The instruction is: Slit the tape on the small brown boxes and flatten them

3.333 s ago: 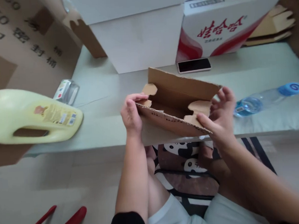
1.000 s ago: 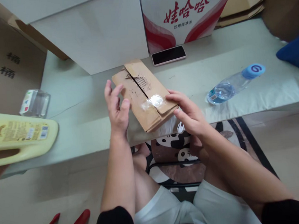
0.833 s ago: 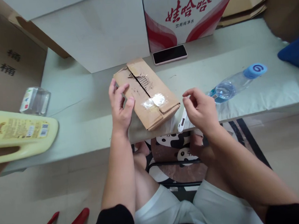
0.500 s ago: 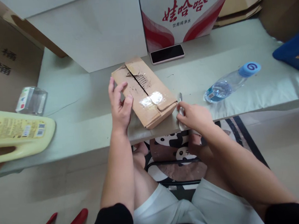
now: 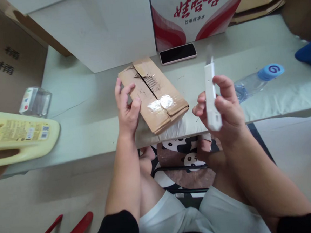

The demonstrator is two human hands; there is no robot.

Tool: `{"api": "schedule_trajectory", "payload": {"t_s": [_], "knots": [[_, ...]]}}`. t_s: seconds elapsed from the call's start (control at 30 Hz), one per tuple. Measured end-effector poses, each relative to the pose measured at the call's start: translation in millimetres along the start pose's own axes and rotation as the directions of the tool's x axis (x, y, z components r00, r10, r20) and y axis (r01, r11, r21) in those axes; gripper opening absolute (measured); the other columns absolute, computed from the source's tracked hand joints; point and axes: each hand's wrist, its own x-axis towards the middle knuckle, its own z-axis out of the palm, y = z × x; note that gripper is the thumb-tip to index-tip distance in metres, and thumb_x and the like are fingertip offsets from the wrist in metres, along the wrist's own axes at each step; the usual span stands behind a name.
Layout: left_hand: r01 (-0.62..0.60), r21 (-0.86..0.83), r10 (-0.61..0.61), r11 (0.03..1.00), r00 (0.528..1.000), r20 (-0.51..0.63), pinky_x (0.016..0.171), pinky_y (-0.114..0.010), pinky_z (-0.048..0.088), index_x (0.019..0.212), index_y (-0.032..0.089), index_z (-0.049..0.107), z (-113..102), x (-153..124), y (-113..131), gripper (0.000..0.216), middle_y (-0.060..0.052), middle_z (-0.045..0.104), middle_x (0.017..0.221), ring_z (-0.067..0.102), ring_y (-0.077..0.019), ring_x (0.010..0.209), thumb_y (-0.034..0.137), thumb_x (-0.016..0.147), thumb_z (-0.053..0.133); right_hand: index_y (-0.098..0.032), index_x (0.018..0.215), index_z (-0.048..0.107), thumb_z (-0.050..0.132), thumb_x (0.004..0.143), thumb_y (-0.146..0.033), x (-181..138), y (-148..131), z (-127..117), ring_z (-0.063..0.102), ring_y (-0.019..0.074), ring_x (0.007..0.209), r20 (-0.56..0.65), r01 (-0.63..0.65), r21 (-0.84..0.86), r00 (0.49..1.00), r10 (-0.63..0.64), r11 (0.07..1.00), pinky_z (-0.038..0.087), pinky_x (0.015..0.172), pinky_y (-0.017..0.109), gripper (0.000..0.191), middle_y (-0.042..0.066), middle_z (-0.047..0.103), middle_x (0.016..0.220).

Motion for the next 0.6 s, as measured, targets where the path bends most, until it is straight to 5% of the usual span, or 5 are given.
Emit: {"api": "schedule_trajectory", "payload": {"t_s": [0.1,0.27,0.43,0.6], "knots": [[-0.008,0.009,0.008,1.000,1.000,-0.023,0.132,-0.051,0.022,0.128,0.028,0.067,1.8,-0.8,0.5,0.064,-0.011,0.039,0.164,0.026,-0.0321,0.159,0.076,0.087,0.058,-0.029,0.117,0.055,0.051,0.088,-0.047,-2.9,-10.2,5.0,0.072,0.0190,0.068,0.091,-0.035,0.132,0.996,0.023,0.991,0.059,0.060,0.036,0.035,0.002,0.074,0.085],[0.023,0.003,-0.022,1.000,0.999,-0.030,0.132,-0.050,0.024,0.127,0.029,0.067,3.5,-2.3,6.0,0.063,-0.010,0.040,0.164,0.022,-0.0332,0.160,0.076,0.088,0.056,-0.026,0.107,0.055,0.069,0.090,-0.038,-12.6,-13.0,17.7,0.073,0.0156,0.065,0.087,0.039,0.069,0.995,-0.045,0.997,0.056,0.056,0.027,0.025,-0.002,0.075,0.076],[0.030,-0.018,-0.030,0.999,0.999,-0.030,0.128,-0.050,0.033,0.126,0.029,0.066,4.7,-1.2,6.5,0.064,-0.010,0.038,0.164,0.023,-0.0339,0.160,0.077,0.086,0.057,-0.023,0.105,0.064,0.071,0.093,-0.040,-19.1,-9.9,27.0,0.070,0.0121,0.061,0.063,0.133,-0.241,0.991,-0.121,0.961,0.055,0.055,0.025,0.022,-0.001,0.075,0.077],[0.039,-0.019,-0.040,0.999,0.999,-0.030,0.128,-0.051,0.033,0.125,0.028,0.067,6.3,-1.3,9.1,0.066,-0.010,0.038,0.164,0.024,-0.0349,0.159,0.079,0.085,0.056,-0.025,0.088,0.073,0.077,0.085,-0.052,-14.4,-17.4,30.3,0.067,0.0171,0.062,-0.024,0.253,-0.556,0.947,-0.319,0.792,0.055,0.057,0.032,0.027,0.004,0.075,0.078]]}}
